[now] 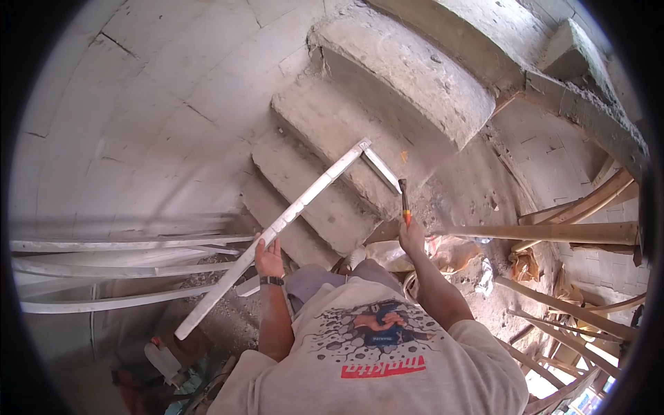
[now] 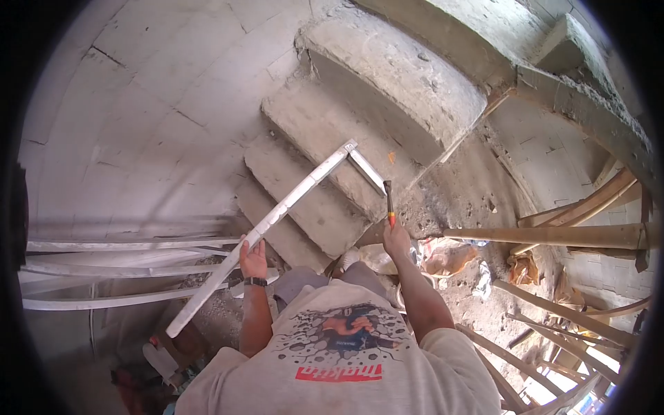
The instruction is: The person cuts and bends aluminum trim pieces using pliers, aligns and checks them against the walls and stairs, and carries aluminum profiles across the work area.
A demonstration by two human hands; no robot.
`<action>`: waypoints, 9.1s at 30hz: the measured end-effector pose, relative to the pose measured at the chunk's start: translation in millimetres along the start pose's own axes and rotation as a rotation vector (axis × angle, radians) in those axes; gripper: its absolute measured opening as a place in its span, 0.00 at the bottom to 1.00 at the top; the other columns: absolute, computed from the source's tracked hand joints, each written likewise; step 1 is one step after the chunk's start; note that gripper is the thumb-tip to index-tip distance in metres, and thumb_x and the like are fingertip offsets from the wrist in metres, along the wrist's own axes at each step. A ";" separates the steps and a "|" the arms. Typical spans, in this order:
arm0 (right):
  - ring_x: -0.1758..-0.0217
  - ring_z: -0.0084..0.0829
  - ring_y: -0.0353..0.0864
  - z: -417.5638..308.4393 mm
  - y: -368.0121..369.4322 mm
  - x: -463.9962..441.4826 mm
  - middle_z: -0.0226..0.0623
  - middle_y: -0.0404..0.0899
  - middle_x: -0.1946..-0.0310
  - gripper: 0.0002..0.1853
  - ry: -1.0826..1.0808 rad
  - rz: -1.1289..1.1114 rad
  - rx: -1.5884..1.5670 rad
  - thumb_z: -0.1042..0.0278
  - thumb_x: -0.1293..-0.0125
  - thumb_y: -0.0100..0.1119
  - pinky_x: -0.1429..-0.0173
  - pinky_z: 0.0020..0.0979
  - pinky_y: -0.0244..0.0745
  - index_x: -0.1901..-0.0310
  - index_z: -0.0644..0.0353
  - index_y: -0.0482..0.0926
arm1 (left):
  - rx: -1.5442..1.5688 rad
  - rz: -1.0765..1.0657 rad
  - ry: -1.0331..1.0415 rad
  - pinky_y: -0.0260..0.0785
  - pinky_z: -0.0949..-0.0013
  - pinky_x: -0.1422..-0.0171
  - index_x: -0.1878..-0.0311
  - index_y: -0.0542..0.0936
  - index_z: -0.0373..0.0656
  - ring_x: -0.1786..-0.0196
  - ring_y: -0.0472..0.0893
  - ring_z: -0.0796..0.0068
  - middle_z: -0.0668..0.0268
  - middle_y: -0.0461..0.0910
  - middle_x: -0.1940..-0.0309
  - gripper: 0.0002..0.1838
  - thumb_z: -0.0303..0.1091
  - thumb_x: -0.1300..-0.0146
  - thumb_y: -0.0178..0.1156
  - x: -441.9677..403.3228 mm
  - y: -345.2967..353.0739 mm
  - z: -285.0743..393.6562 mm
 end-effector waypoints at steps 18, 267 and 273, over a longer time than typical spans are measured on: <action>0.51 0.60 0.81 5.3 17.4 -15.4 0.60 0.82 0.58 0.23 0.091 0.050 -0.058 0.49 0.28 0.47 0.46 0.56 0.74 0.51 0.64 0.78 | -0.722 -0.824 0.670 0.69 0.63 0.30 0.38 0.70 0.36 0.36 0.75 0.65 0.53 0.76 0.40 0.27 0.17 0.40 0.66 58.2 338.8 69.6; 0.64 0.27 0.72 -280.7 -33.0 20.9 0.30 0.72 0.69 0.11 -0.455 -0.706 -1.468 0.59 0.35 0.63 0.56 0.30 0.69 0.62 0.54 0.72 | 0.210 -0.219 0.542 0.70 0.63 0.64 0.62 0.73 0.49 0.74 0.73 0.72 0.70 0.72 0.76 0.16 0.50 0.37 0.64 57.9 169.4 273.1; 0.69 0.24 0.68 -299.2 -73.6 -10.9 0.28 0.67 0.74 0.11 -0.585 -0.631 -1.401 0.66 0.35 0.61 0.58 0.29 0.68 0.57 0.58 0.70 | 0.279 0.002 0.544 0.71 0.64 0.62 0.59 0.74 0.51 0.72 0.75 0.74 0.72 0.73 0.74 0.16 0.49 0.38 0.67 77.4 174.1 259.9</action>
Point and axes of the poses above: each hand's wrist, its own x-axis away from the middle knuckle, its own y-axis out of the palm, z = x × y, the point moved 2 cm from there along -x, towards the middle knuckle
